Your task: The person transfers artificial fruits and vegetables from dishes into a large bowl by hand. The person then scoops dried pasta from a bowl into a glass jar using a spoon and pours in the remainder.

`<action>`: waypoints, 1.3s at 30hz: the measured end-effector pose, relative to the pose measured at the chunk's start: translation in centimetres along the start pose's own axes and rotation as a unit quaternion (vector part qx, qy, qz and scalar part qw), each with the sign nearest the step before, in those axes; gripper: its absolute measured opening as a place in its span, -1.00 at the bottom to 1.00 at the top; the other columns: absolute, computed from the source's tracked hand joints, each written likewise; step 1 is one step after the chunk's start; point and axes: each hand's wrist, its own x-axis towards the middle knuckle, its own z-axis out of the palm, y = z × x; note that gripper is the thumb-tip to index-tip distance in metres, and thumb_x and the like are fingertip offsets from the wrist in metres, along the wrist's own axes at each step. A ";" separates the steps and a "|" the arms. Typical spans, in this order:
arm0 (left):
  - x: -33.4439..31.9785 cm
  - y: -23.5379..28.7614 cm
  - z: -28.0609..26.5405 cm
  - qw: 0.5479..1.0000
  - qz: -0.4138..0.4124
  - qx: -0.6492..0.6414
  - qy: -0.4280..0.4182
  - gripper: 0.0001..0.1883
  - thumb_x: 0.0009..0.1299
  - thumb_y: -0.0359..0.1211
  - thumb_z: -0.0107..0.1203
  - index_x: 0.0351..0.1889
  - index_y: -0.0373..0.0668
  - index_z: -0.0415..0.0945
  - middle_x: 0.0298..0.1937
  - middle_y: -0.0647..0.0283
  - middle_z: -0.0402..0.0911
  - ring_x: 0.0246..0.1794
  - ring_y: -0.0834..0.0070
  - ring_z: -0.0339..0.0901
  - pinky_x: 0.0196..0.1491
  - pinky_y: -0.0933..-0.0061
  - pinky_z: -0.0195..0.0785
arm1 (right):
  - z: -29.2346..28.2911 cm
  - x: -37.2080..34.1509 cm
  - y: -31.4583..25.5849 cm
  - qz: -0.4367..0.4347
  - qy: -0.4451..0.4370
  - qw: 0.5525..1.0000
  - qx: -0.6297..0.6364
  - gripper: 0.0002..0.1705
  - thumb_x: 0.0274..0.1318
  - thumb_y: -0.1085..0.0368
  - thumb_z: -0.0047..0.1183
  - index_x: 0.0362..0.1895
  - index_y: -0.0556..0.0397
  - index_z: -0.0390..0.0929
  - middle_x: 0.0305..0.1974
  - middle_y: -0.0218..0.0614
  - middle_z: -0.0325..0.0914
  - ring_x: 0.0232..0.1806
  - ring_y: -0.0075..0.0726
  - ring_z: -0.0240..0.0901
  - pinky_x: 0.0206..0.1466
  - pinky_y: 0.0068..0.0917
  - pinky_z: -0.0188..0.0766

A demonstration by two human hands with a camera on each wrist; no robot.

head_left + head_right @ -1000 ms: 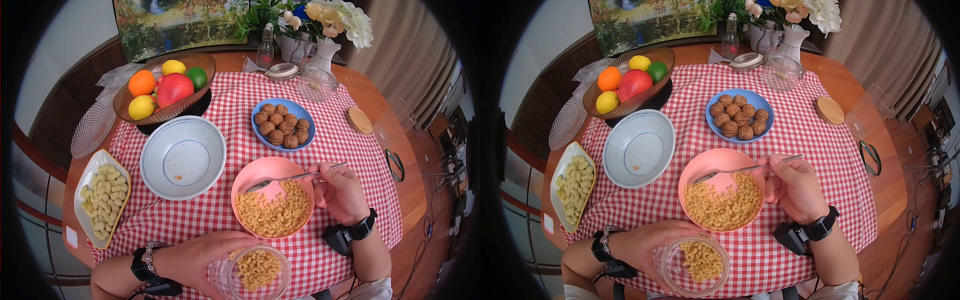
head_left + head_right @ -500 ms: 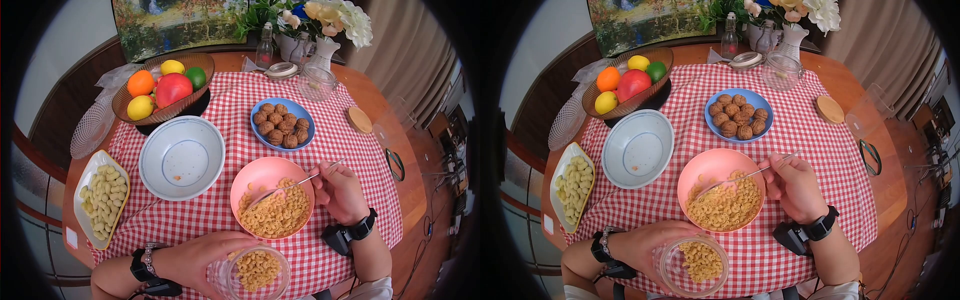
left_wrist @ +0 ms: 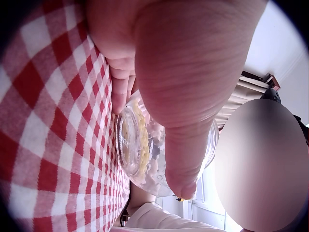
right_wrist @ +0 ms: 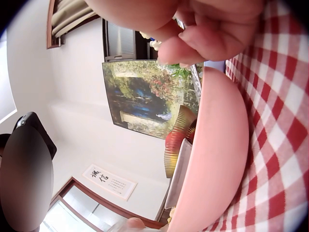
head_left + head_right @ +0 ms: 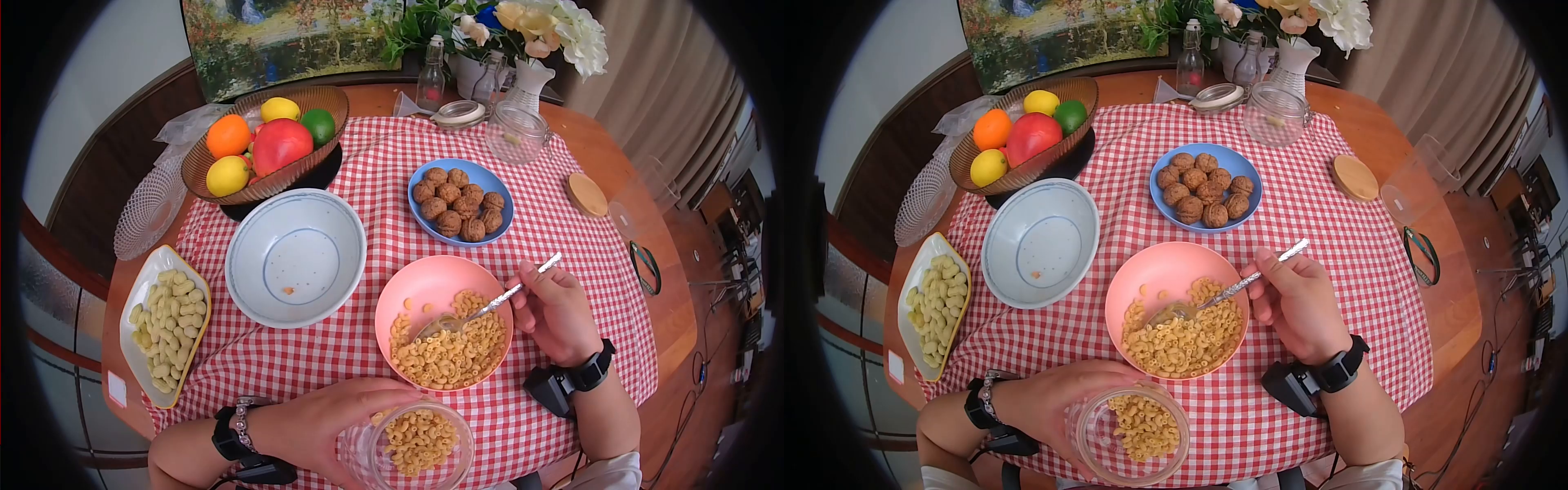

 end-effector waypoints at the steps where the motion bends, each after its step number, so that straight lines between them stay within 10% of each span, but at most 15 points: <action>1: 0.0 -0.1 0.1 1.000 0.004 -0.012 0.003 0.22 -0.15 -0.04 0.63 0.43 -0.26 0.12 0.38 0.03 0.36 0.35 0.19 0.38 0.34 0.16 0.28 | 0.0 0.0 0.0 0.000 0.000 1.000 0.000 -0.64 0.42 0.13 -0.03 -0.30 0.15 0.61 -0.56 -0.41 0.52 -0.68 -0.55 0.32 -0.59 -0.62 0.22; 16: -0.1 0.1 0.0 1.000 0.002 -0.002 -0.001 0.23 -0.13 -0.07 0.63 0.45 -0.25 0.08 0.38 0.04 0.35 0.35 0.20 0.37 0.35 0.16 0.28 | 0.2 -0.6 -0.6 -0.021 0.014 0.998 0.052 -0.67 0.43 0.17 -0.05 -0.30 0.15 0.58 -0.57 -0.41 0.52 -0.69 -0.54 0.33 -0.60 -0.61 0.26; 39: -0.1 -0.4 -0.1 0.999 0.039 -0.002 0.000 0.25 -0.11 -0.01 0.60 0.47 -0.30 0.06 0.40 0.02 0.31 0.38 0.19 0.32 0.38 0.14 0.21 | 1.6 -3.8 -1.1 -0.082 -0.239 0.966 0.060 -0.65 0.46 0.28 -0.15 -0.32 0.30 0.53 -0.65 -0.16 0.52 -0.82 -0.34 0.38 -0.73 -0.52 0.34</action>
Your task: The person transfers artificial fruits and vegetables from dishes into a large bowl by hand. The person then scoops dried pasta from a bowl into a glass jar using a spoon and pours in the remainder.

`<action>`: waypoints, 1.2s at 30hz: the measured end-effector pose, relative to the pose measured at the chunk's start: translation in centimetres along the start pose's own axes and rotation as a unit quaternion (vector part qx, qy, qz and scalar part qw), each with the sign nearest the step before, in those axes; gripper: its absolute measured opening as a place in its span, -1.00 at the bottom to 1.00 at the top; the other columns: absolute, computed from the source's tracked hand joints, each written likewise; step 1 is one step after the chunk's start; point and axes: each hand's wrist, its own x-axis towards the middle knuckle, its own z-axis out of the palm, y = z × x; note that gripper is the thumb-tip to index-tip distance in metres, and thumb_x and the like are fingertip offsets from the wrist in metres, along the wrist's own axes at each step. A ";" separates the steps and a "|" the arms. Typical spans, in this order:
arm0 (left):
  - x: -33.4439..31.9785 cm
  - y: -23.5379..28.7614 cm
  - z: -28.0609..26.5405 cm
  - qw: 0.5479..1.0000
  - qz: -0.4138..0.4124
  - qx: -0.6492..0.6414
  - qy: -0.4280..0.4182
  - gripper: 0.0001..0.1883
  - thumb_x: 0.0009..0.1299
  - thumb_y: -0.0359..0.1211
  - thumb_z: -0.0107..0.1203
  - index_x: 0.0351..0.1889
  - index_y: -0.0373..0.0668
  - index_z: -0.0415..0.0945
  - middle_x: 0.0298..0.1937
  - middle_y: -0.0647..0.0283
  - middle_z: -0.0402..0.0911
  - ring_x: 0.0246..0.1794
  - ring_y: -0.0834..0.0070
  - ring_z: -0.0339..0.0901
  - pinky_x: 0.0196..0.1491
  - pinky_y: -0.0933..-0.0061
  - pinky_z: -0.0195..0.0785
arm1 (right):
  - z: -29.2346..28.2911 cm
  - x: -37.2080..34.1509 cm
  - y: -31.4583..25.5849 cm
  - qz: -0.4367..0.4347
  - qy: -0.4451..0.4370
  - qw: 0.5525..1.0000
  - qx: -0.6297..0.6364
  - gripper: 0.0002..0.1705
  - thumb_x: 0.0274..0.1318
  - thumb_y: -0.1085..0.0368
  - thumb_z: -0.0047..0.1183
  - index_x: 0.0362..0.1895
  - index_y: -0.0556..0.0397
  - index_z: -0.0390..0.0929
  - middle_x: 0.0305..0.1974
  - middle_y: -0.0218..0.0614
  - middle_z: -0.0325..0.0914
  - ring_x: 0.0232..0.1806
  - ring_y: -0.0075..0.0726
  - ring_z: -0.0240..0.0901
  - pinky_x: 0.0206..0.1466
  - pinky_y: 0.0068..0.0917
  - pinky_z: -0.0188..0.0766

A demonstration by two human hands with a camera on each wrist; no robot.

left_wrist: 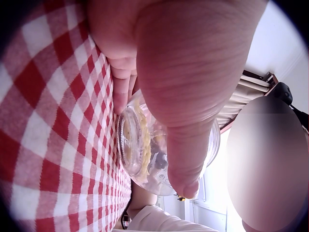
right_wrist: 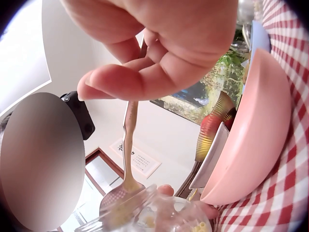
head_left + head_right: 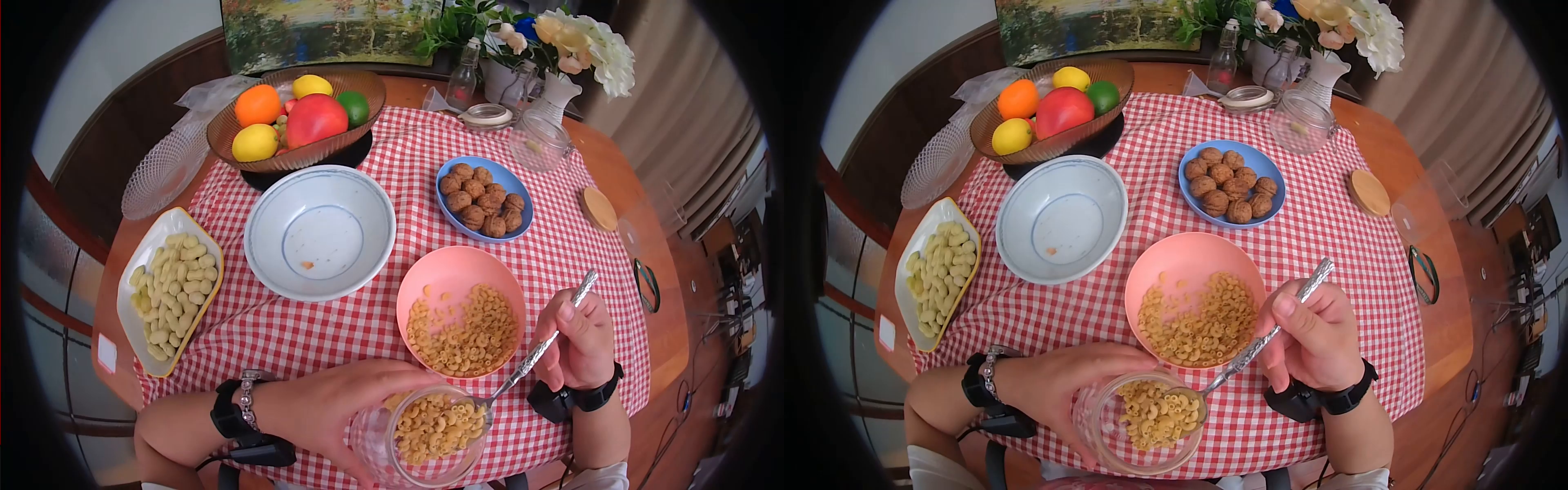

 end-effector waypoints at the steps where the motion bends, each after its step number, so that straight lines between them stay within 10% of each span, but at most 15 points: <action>1: 0.0 0.0 0.0 1.000 0.011 0.011 0.001 0.25 -0.11 -0.02 0.60 0.47 -0.29 0.05 0.40 0.02 0.31 0.38 0.19 0.32 0.38 0.14 0.21 | 0.0 0.0 0.0 0.000 -0.001 1.000 0.001 -0.64 0.46 0.27 -0.15 -0.32 0.30 0.53 -0.65 -0.16 0.52 -0.82 -0.34 0.38 -0.73 -0.52 0.34; 21: -0.4 -0.1 0.2 1.000 0.004 0.020 0.003 0.24 -0.09 0.00 0.59 0.47 -0.25 0.03 0.39 0.01 0.29 0.37 0.16 0.32 0.36 0.13 0.24 | -1.1 0.2 0.7 -0.014 -0.058 0.996 0.071 -0.56 0.48 0.11 -0.18 -0.24 0.30 0.47 -0.64 -0.15 0.50 -0.83 -0.36 0.34 -0.79 -0.53 0.24; 29: 0.0 0.4 -0.1 1.000 0.011 0.022 0.002 0.24 -0.10 0.01 0.59 0.46 -0.25 0.05 0.39 0.02 0.30 0.37 0.17 0.31 0.36 0.13 0.23 | -2.1 1.1 0.5 -0.052 0.135 0.985 0.092 -0.43 0.54 -0.08 -0.49 -0.29 0.02 0.44 -0.71 -0.49 0.36 -0.88 -0.59 0.11 -0.82 -0.62 0.11; 36: -0.4 0.2 0.2 1.000 -0.020 0.019 0.001 0.25 -0.11 0.03 0.60 0.46 -0.27 0.06 0.39 0.03 0.30 0.38 0.18 0.30 0.37 0.13 0.22 | -3.5 1.8 0.4 -0.021 0.278 0.960 0.037 -0.57 0.53 0.01 -0.32 -0.35 -0.03 0.40 -0.71 -0.52 0.31 -0.85 -0.61 -0.01 -0.73 -0.65 -0.03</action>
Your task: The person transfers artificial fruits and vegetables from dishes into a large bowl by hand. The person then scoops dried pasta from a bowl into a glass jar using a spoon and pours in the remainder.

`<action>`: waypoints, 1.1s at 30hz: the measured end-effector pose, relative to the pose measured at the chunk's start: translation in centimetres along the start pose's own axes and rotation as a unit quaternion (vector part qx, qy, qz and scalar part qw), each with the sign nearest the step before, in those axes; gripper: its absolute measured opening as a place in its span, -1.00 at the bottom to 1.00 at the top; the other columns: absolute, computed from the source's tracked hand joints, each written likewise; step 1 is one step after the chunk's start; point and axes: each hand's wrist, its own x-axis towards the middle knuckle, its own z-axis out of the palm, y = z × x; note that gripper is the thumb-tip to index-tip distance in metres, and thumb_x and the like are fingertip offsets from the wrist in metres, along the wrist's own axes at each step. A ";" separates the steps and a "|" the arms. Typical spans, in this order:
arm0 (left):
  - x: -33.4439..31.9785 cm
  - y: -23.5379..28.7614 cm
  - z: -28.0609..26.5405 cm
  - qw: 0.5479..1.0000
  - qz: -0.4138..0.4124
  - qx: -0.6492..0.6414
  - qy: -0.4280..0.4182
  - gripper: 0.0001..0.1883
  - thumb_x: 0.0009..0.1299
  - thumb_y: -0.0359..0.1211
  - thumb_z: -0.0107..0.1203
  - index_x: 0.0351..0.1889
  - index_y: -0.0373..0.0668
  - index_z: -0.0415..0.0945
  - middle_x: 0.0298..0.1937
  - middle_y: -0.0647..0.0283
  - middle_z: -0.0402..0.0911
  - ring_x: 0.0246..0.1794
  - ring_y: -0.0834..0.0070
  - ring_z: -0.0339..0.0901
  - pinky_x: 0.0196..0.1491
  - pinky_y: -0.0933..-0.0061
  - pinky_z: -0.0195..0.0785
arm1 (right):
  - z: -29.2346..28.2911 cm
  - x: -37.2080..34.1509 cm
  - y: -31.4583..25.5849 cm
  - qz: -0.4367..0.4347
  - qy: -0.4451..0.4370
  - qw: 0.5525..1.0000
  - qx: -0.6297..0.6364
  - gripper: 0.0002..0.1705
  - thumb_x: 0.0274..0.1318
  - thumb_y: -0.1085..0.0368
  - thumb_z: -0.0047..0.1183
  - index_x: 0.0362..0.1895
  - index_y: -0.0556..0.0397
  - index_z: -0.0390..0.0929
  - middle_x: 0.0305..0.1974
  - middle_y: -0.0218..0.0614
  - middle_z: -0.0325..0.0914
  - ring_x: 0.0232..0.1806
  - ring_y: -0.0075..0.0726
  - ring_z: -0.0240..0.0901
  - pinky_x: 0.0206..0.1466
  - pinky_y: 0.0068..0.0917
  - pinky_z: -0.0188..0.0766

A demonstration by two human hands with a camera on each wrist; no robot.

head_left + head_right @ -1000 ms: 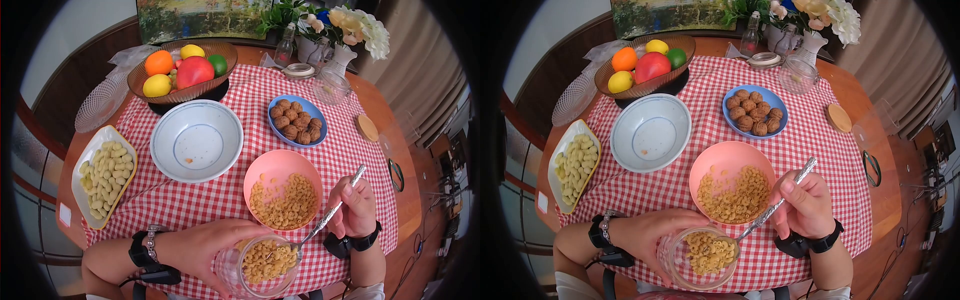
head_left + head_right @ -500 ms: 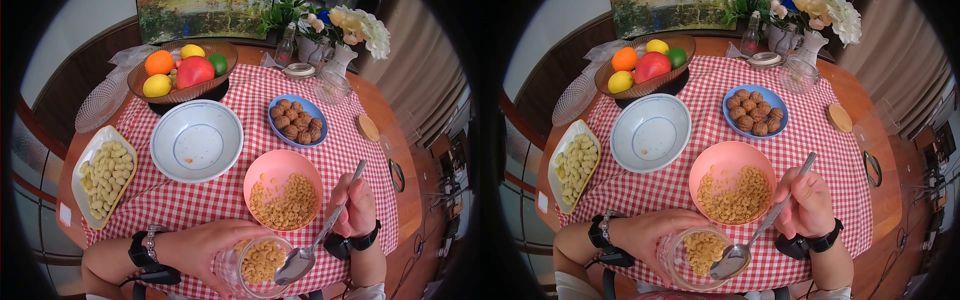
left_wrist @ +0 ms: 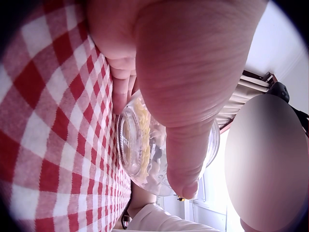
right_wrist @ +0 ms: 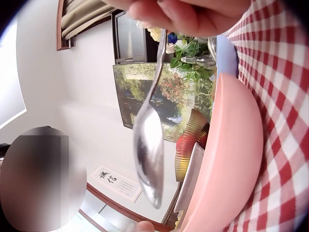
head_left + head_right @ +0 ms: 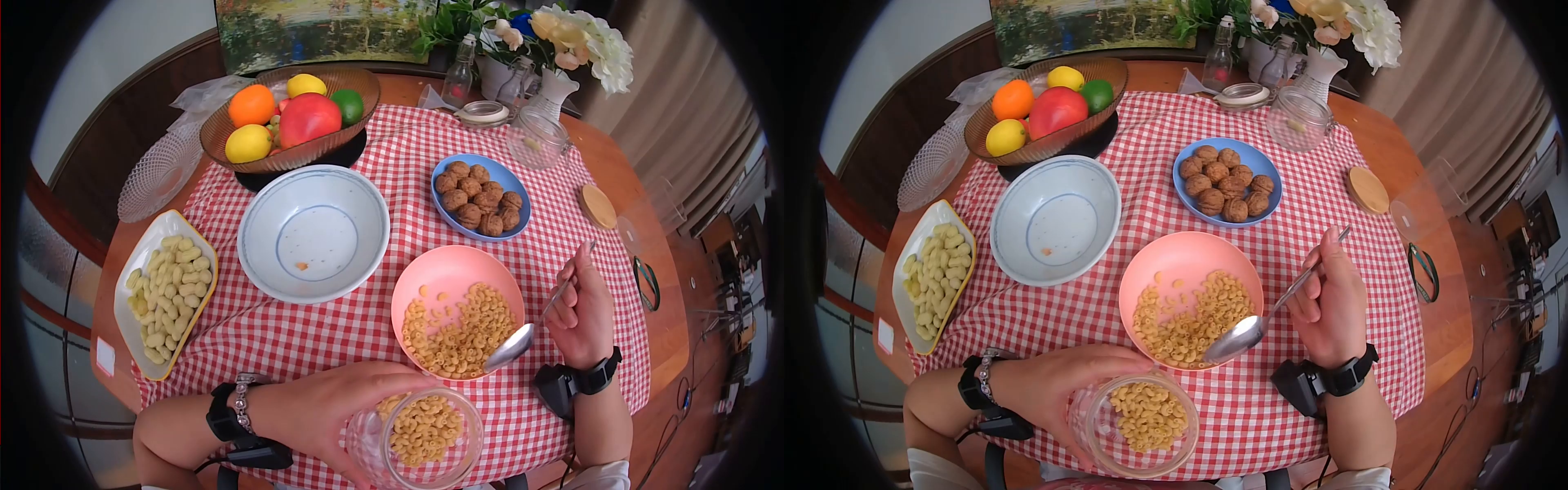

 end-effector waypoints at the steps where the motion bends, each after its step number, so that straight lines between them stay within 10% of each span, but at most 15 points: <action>1: 0.0 0.0 0.0 1.000 0.004 0.003 0.004 0.25 -0.11 0.03 0.60 0.46 -0.27 0.06 0.39 0.03 0.30 0.38 0.17 0.30 0.37 0.13 0.22 | 0.1 0.0 0.0 0.000 0.001 1.000 0.000 -0.57 0.53 0.01 -0.32 -0.35 -0.03 0.40 -0.71 -0.52 0.31 -0.85 -0.61 -0.01 -0.73 -0.65 -0.03; 33: 0.3 0.3 -0.3 1.000 0.018 0.005 -0.001 0.26 -0.13 0.00 0.61 0.46 -0.27 0.04 0.40 0.02 0.30 0.39 0.17 0.30 0.38 0.13 0.21 | 0.0 0.4 0.5 0.040 -0.011 0.999 -0.016 -0.61 0.49 0.07 -0.19 -0.29 0.10 0.47 -0.63 -0.36 0.48 -0.77 -0.45 0.26 -0.68 -0.59 0.23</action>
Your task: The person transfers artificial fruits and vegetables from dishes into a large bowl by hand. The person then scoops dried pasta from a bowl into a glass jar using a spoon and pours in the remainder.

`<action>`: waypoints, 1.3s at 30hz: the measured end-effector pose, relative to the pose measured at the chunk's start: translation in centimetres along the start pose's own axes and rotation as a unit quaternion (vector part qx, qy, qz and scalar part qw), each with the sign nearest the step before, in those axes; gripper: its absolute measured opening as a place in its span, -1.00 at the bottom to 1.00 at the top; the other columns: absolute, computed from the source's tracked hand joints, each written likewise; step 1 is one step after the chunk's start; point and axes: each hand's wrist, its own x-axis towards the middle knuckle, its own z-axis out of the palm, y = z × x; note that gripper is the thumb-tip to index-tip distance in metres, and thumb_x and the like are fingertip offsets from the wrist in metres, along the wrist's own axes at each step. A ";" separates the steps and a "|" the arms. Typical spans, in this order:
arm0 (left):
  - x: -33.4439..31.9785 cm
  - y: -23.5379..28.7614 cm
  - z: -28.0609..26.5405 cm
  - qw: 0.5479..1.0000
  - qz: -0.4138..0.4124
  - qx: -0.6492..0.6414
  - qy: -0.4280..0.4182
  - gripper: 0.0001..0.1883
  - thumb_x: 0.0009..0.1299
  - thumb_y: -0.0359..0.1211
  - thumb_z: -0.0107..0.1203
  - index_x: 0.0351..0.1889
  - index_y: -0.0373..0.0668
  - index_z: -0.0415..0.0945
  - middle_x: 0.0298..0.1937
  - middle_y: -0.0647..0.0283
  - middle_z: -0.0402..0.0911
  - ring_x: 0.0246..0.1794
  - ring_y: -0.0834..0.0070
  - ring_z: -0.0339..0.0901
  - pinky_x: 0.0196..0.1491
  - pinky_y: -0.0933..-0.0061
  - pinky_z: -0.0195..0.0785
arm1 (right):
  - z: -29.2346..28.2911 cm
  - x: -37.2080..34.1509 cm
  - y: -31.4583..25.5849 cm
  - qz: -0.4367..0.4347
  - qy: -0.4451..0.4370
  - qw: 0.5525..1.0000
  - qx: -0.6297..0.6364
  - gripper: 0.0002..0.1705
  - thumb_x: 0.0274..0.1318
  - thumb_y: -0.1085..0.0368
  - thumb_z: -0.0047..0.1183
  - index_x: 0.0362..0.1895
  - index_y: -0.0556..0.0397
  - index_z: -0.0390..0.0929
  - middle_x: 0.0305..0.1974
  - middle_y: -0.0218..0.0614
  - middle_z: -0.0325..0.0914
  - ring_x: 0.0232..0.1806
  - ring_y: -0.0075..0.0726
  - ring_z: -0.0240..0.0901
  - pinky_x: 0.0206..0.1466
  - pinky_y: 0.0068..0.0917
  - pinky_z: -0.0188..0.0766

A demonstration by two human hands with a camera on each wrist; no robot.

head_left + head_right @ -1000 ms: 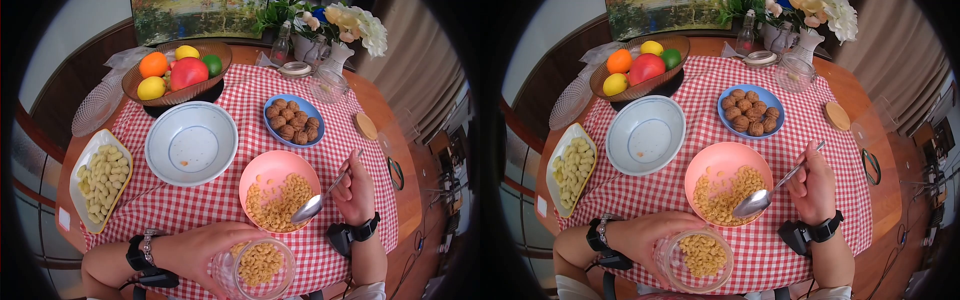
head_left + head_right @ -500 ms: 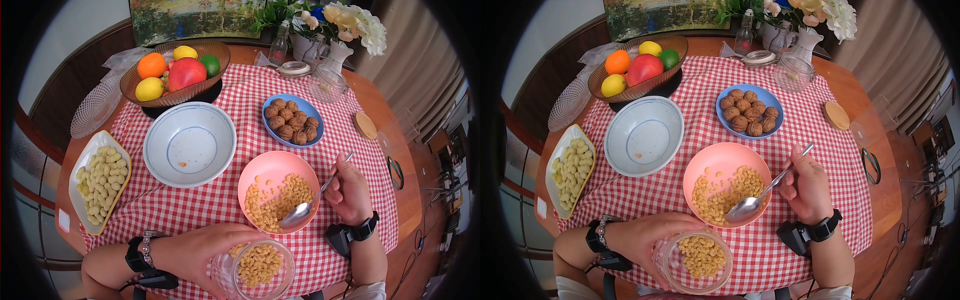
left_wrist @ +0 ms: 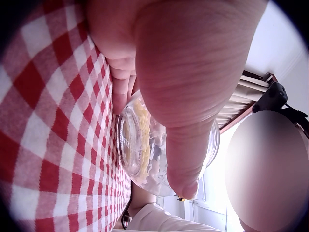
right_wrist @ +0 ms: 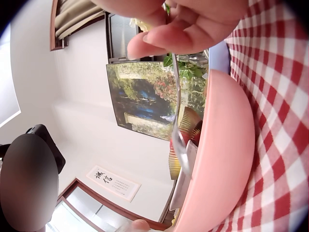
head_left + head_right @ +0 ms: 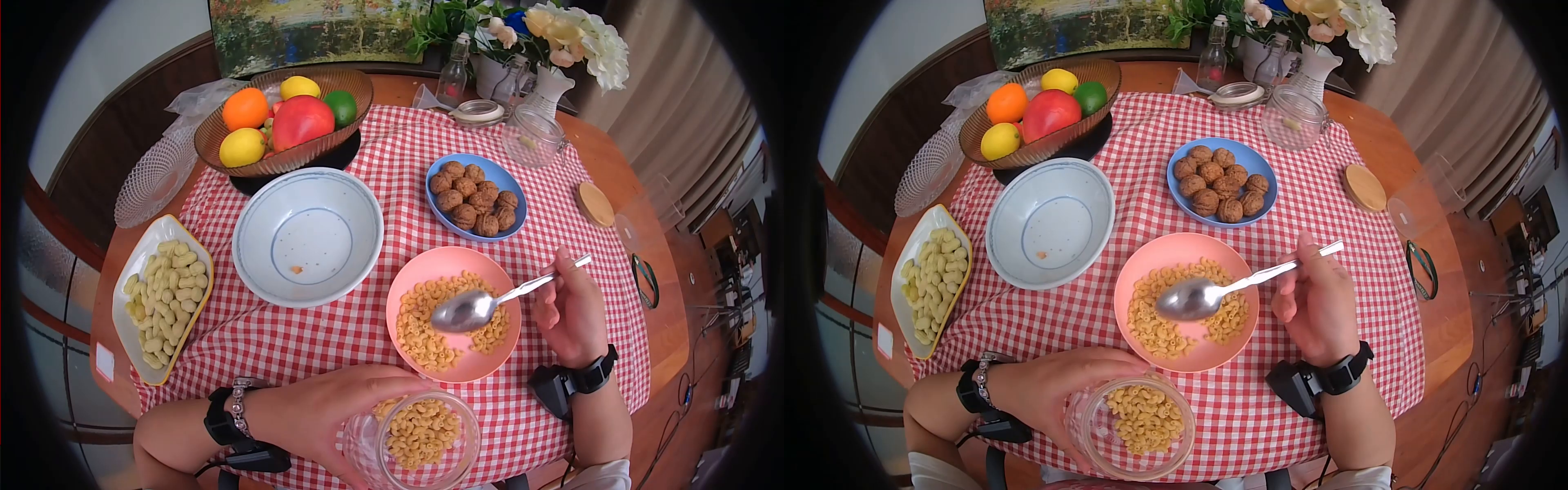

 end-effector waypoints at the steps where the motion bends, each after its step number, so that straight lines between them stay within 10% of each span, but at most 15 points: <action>1: 0.0 0.0 0.0 1.000 -0.006 -0.001 -0.003 0.26 -0.12 -0.01 0.61 0.46 -0.27 0.04 0.40 0.02 0.29 0.39 0.17 0.30 0.38 0.13 0.21 | 0.0 -0.1 0.0 0.000 0.000 1.000 0.000 -0.61 0.49 0.07 -0.19 -0.29 0.10 0.47 -0.63 -0.36 0.48 -0.77 -0.45 0.26 -0.68 -0.59 0.23; 7: 0.0 -0.2 0.1 1.000 0.003 -0.001 0.002 0.27 -0.14 -0.01 0.61 0.46 -0.27 0.04 0.40 0.02 0.30 0.38 0.16 0.31 0.38 0.13 0.22 | 0.6 -0.6 0.0 0.032 -0.091 0.992 -0.077 -0.61 0.51 0.13 -0.23 -0.27 0.15 0.48 -0.57 -0.22 0.60 -0.77 -0.43 0.36 -0.65 -0.60 0.36; 21: 0.0 0.1 0.0 1.000 -0.009 0.005 0.000 0.26 -0.14 -0.02 0.62 0.45 -0.26 0.05 0.38 0.02 0.32 0.37 0.16 0.32 0.36 0.13 0.23 | 0.3 0.3 0.3 0.003 0.067 0.997 0.025 -0.55 0.51 0.03 -0.26 -0.34 0.08 0.45 -0.59 -0.33 0.49 -0.70 -0.44 0.26 -0.57 -0.52 0.21; 39: -0.1 0.0 0.0 0.999 -0.032 0.006 -0.007 0.25 -0.16 -0.02 0.63 0.44 -0.29 0.08 0.37 0.00 0.34 0.36 0.17 0.34 0.36 0.15 0.24 | 0.4 0.1 0.5 0.058 0.004 0.997 -0.051 -0.52 0.50 0.04 -0.24 -0.36 0.11 0.50 -0.63 -0.32 0.50 -0.72 -0.43 0.28 -0.58 -0.51 0.25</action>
